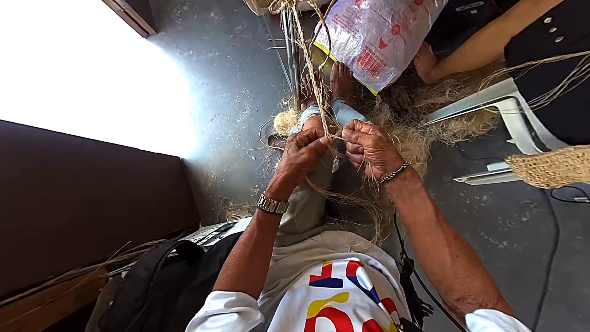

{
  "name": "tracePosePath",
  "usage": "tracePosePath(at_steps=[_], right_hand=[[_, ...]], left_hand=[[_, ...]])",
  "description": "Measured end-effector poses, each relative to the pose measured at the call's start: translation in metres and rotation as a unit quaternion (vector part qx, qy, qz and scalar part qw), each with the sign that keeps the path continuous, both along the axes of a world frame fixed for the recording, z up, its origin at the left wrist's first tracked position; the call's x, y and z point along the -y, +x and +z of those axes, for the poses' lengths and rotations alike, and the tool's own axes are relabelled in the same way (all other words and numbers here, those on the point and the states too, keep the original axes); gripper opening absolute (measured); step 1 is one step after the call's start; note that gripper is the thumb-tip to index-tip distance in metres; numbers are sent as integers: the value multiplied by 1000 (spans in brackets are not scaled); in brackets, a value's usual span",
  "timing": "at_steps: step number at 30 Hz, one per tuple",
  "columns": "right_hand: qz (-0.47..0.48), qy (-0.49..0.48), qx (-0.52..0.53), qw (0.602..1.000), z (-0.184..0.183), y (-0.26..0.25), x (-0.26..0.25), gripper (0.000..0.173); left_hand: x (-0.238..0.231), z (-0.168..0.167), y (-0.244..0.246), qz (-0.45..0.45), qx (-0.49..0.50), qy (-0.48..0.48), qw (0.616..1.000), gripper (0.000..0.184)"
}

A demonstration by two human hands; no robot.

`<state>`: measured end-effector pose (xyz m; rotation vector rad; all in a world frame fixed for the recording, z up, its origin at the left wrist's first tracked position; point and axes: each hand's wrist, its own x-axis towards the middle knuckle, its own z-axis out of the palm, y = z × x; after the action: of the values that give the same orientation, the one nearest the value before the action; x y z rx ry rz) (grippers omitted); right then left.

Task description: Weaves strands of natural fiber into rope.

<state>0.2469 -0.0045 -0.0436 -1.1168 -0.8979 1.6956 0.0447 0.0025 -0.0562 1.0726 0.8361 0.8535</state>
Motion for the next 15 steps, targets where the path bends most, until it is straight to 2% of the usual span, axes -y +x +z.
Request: tracePosePath(at_steps=[3, 7, 15], right_hand=[[16, 7, 4, 1000, 2, 18, 2, 17], [26, 10, 13, 1000, 4, 60, 21, 17], [-97, -1, 50, 994, -13, 167, 103, 15]], left_hand=[[-10, -3, 6, 24, 5, -25, 999, 17], [-1, -3, -3, 4, 11, -10, 1000, 16], [-4, -5, 2, 33, 10, -11, 999, 17]])
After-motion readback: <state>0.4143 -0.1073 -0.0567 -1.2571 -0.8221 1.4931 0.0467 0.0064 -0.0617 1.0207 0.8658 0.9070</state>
